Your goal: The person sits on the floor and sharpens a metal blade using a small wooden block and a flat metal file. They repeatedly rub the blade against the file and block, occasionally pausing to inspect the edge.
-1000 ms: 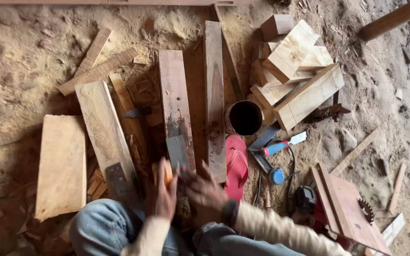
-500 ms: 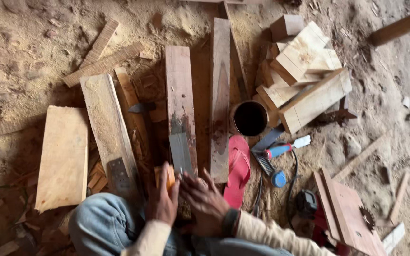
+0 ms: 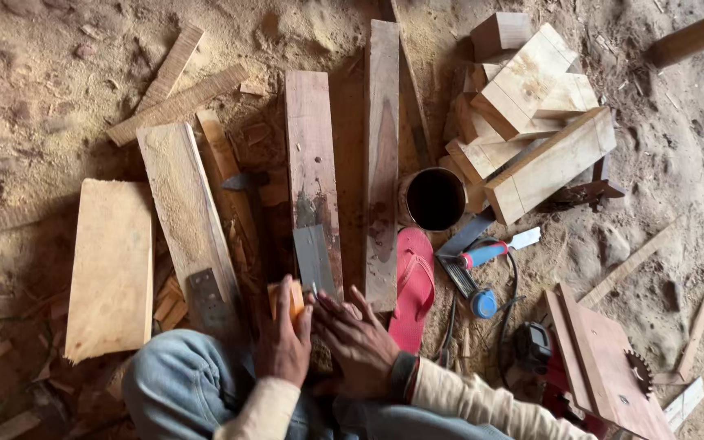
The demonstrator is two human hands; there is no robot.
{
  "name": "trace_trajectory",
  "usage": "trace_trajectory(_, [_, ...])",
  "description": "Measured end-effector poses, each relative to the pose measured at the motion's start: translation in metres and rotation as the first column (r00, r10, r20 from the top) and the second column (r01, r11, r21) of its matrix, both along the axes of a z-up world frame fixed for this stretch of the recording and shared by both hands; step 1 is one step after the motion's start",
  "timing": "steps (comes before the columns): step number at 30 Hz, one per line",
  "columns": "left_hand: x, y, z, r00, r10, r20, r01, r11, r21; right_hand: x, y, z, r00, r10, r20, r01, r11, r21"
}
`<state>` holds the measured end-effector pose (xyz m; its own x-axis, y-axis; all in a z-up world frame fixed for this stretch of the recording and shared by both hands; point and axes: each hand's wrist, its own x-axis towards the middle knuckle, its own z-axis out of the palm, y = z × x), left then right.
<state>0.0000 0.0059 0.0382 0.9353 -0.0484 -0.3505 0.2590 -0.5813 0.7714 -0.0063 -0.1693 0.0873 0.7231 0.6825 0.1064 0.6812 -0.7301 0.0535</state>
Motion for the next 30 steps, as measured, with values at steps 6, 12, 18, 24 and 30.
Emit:
trace_trajectory(6, [0.100, -0.011, -0.038, 0.858, 0.155, 0.489, 0.013, 0.946, -0.323, 0.082, -0.005, -0.013, 0.960, 0.012, -0.278, 0.076, 0.949, 0.305])
trace_trajectory(12, [0.042, -0.007, -0.026, 0.956, 0.027, 0.291, -0.046, 0.997, 0.057, 0.033, 0.003, 0.016, 0.971, 0.013, -0.238, 0.043, 0.972, 0.229])
trace_trajectory(18, [0.035, -0.009, -0.010, 0.983, 0.062, 0.172, -0.071, 0.996, 0.050, 0.031, 0.006, 0.007, 0.991, -0.017, 0.136, 0.028, 0.996, -0.082])
trace_trajectory(24, [0.116, -0.014, -0.029, 0.856, 0.135, 0.498, -0.028, 0.976, -0.216, 0.094, 0.005, 0.008, 0.984, -0.035, -0.175, 0.066, 0.983, 0.170])
trace_trajectory(30, [-0.002, -0.003, -0.009, 0.995, 0.037, 0.090, -0.040, 0.998, 0.039, -0.004, -0.004, -0.012, 0.997, -0.004, 0.075, 0.010, 0.997, -0.082])
